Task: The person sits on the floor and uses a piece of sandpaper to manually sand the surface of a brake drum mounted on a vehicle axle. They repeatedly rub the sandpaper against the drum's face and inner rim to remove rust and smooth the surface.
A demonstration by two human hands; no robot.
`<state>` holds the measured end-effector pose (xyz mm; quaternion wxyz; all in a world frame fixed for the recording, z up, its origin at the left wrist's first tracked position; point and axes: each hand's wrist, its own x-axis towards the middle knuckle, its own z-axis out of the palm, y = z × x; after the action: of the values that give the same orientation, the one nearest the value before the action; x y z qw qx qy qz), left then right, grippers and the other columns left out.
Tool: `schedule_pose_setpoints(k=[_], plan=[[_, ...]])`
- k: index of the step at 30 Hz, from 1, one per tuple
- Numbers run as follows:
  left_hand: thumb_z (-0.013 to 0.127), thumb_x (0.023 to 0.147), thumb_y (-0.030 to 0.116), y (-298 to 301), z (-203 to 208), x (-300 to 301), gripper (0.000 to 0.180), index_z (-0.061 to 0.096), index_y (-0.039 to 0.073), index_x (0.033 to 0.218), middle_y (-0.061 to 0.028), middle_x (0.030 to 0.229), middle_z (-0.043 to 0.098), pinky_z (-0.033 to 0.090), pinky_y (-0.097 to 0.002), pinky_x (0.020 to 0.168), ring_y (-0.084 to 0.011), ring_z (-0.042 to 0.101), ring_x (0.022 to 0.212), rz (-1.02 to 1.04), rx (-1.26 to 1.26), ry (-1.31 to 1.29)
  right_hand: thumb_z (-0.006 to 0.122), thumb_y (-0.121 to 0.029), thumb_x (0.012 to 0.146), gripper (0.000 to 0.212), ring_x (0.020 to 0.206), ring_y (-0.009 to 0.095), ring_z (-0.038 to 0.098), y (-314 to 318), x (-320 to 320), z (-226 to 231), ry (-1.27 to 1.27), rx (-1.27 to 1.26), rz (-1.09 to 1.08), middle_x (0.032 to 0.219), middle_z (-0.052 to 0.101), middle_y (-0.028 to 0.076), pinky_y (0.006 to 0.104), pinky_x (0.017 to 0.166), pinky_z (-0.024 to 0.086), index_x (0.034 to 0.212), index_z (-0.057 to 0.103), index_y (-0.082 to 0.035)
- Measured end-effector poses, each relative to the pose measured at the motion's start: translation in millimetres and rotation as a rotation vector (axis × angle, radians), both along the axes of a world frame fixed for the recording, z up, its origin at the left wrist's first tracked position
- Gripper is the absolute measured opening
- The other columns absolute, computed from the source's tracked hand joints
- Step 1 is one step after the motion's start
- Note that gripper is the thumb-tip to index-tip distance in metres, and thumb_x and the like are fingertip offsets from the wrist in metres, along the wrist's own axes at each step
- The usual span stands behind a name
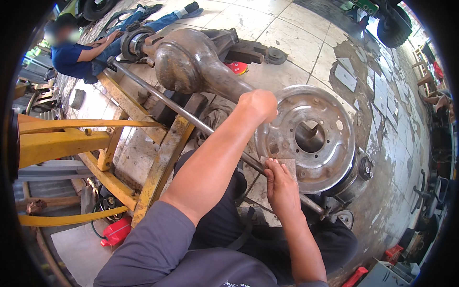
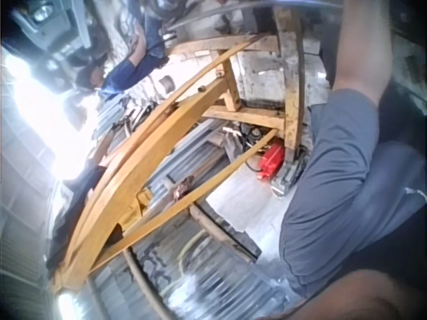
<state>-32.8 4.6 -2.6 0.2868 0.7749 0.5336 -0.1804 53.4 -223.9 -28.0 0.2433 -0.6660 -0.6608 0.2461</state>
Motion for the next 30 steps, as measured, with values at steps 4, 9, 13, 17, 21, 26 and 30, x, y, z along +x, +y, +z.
schedule_pose_setpoints(k=[4,9,13,17,21,26,30], plan=[[0.066,0.101,0.037,0.3,3.4,3.0,0.034,0.077,0.014,0.122,-0.0087,0.125,0.076,0.059,-0.0417,0.095,-0.0282,0.072,0.116,0.001,-0.033,0.001,0.056,-0.016,0.109,0.023,0.123,0.040,0.066,5.3,-5.2,-6.9,-0.043,0.030,-0.018,0.124,0.071,0.023,0.0505,0.110,0.050,0.125,0.064,-0.002],[0.066,0.100,0.037,0.1,5.7,0.4,0.034,0.078,0.014,0.122,-0.0089,0.126,0.075,0.059,-0.0414,0.096,-0.0279,0.072,0.117,0.023,-0.035,0.007,0.056,-0.016,0.109,0.023,0.122,0.040,0.066,2.6,-2.1,-8.3,-0.037,0.060,0.023,0.124,0.071,0.023,0.0502,0.109,0.051,0.124,0.064,-0.002],[0.066,0.100,0.037,-1.1,6.1,0.8,0.034,0.078,0.014,0.122,-0.0094,0.126,0.075,0.059,-0.0416,0.097,-0.0279,0.072,0.118,0.013,-0.024,-0.002,0.056,-0.016,0.109,0.021,0.123,0.040,0.066,3.9,-2.3,-5.5,-0.024,0.051,0.015,0.124,0.071,0.023,0.0499,0.109,0.051,0.123,0.063,-0.002],[0.066,0.100,0.037,-0.4,4.0,3.6,0.035,0.077,0.014,0.123,-0.0095,0.126,0.075,0.059,-0.0420,0.097,-0.0282,0.072,0.118,0.006,-0.022,0.005,0.056,-0.015,0.109,0.021,0.123,0.040,0.065,4.6,-1.6,-7.4,-0.035,0.075,0.028,0.123,0.072,0.022,0.0495,0.109,0.051,0.123,0.062,-0.002],[0.066,0.101,0.038,-0.2,4.4,1.2,0.035,0.077,0.013,0.123,-0.0093,0.127,0.075,0.059,-0.0418,0.097,-0.0284,0.072,0.118,-0.003,-0.022,0.009,0.056,-0.014,0.108,0.020,0.123,0.040,0.066,0.4,2.1,1.4,-0.004,0.031,0.033,0.122,0.072,0.022,0.0495,0.109,0.051,0.123,0.063,-0.002],[0.066,0.100,0.037,-0.3,3.9,3.5,0.034,0.078,0.013,0.122,-0.0088,0.127,0.075,0.059,-0.0415,0.097,-0.0279,0.072,0.118,0.014,-0.023,0.005,0.057,-0.012,0.108,0.022,0.123,0.041,0.065,5.2,-3.4,-6.1,-0.004,0.076,0.015,0.122,0.072,0.022,0.0491,0.109,0.051,0.124,0.064,-0.001],[0.065,0.098,0.028,0.5,-0.4,2.2,0.030,0.079,0.013,0.120,-0.0084,0.126,0.075,0.059,-0.0413,0.095,-0.0273,0.072,0.117,0.015,-0.007,-0.011,0.057,-0.012,0.107,0.022,0.123,0.042,0.065,-0.9,6.5,0.4,0.032,0.018,0.036,0.122,0.072,0.023,0.0490,0.108,0.051,0.124,0.065,-0.001]])
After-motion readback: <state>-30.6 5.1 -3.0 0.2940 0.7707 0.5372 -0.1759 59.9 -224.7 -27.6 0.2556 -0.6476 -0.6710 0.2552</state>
